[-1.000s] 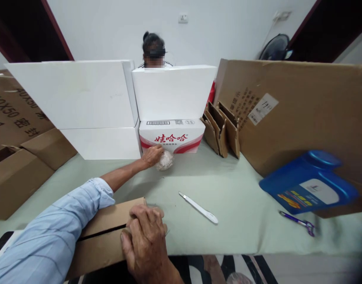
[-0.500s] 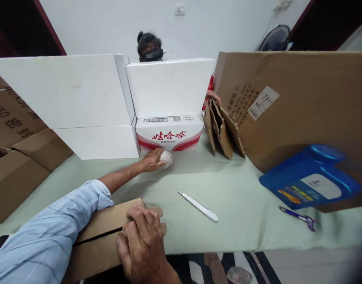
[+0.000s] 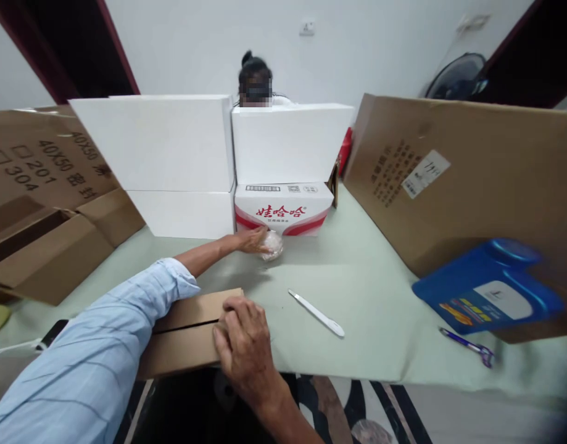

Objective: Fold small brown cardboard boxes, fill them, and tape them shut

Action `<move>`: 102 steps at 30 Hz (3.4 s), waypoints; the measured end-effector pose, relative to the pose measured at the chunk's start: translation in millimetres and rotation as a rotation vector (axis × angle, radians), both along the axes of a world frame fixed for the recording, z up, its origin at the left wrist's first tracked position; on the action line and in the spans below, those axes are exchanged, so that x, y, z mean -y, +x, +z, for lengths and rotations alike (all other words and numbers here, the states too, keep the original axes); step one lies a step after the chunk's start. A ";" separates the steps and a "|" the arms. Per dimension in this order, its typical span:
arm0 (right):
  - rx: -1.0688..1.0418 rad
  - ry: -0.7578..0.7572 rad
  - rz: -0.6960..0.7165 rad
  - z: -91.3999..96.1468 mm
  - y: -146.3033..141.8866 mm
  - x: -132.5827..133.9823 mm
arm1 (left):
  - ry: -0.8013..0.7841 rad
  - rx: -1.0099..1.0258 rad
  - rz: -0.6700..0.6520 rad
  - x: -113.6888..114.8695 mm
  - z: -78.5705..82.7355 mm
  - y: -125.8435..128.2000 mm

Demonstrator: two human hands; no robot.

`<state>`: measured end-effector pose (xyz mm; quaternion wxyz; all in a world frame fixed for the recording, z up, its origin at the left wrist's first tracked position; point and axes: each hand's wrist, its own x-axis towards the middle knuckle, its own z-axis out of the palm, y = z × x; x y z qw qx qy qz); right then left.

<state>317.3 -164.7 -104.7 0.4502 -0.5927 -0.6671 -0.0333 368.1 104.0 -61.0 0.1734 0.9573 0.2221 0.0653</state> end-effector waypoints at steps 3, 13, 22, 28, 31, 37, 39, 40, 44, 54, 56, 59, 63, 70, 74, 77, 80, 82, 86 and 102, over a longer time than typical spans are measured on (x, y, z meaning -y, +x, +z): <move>0.019 -0.011 0.004 1.4 2.0 -1.6 | -0.012 0.040 -0.015 10.8 66.0 -38.2; 0.082 -0.019 0.051 10.6 12.8 -7.6 | -0.086 0.345 0.256 144.9 87.1 -305.0; 0.216 0.160 0.075 26.7 14.4 11.3 | -0.399 0.287 0.262 156.0 13.9 -343.3; 0.297 0.190 0.155 37.7 19.1 34.9 | -0.439 0.327 0.286 155.1 -1.2 -343.8; 0.344 0.189 0.227 46.5 19.8 45.4 | -0.445 0.338 0.325 156.9 -2.1 -340.1; 0.422 -0.026 0.421 63.1 24.8 47.9 | -0.465 0.357 0.260 156.6 0.8 -335.8; 0.463 -0.151 0.488 67.9 27.0 43.0 | -0.463 0.362 0.231 154.9 -0.9 -337.1; 0.489 -0.207 0.513 70.5 27.8 40.3 | -0.466 0.363 0.222 154.3 -2.0 -338.1; 0.602 -0.379 0.529 81.5 30.3 32.4 | -0.499 0.358 0.208 154.2 -4.3 -341.4; 0.327 -0.048 0.259 46.9 66.5 48.0 | -0.432 0.237 0.224 150.3 -1.5 -337.4; 0.253 -0.050 0.210 35.2 71.5 53.4 | -0.399 0.225 0.190 149.6 2.7 -330.6; 0.161 -0.044 0.203 23.3 74.2 57.3 | -0.366 0.210 0.173 149.3 12.2 -322.2; 0.079 -0.023 0.190 17.7 73.6 57.1 | -0.458 0.250 0.109 146.7 20.9 -326.5; 0.010 -0.023 0.170 12.3 68.5 58.2 | -0.780 0.648 0.159 147.1 0.5 -350.8; -0.048 -0.030 0.176 9.9 66.2 59.8 | -0.801 0.742 0.422 158.5 -10.2 -346.6; -0.166 -0.061 0.183 12.3 64.5 60.5 | -0.817 0.734 0.575 165.6 -12.1 -342.6; -0.274 -0.117 0.100 14.7 60.6 59.7 | -0.938 0.669 0.650 171.3 -12.8 -342.8; -0.353 -0.140 -0.015 13.9 57.9 57.5 | -1.102 0.641 0.665 176.6 -14.8 -343.6; -0.665 -0.221 -0.205 10.0 58.2 50.4 | -1.345 0.656 0.665 190.1 -24.7 -345.8; -0.859 -0.280 -0.119 -3.1 59.6 55.2 | -1.224 0.775 0.792 180.4 -54.2 -335.3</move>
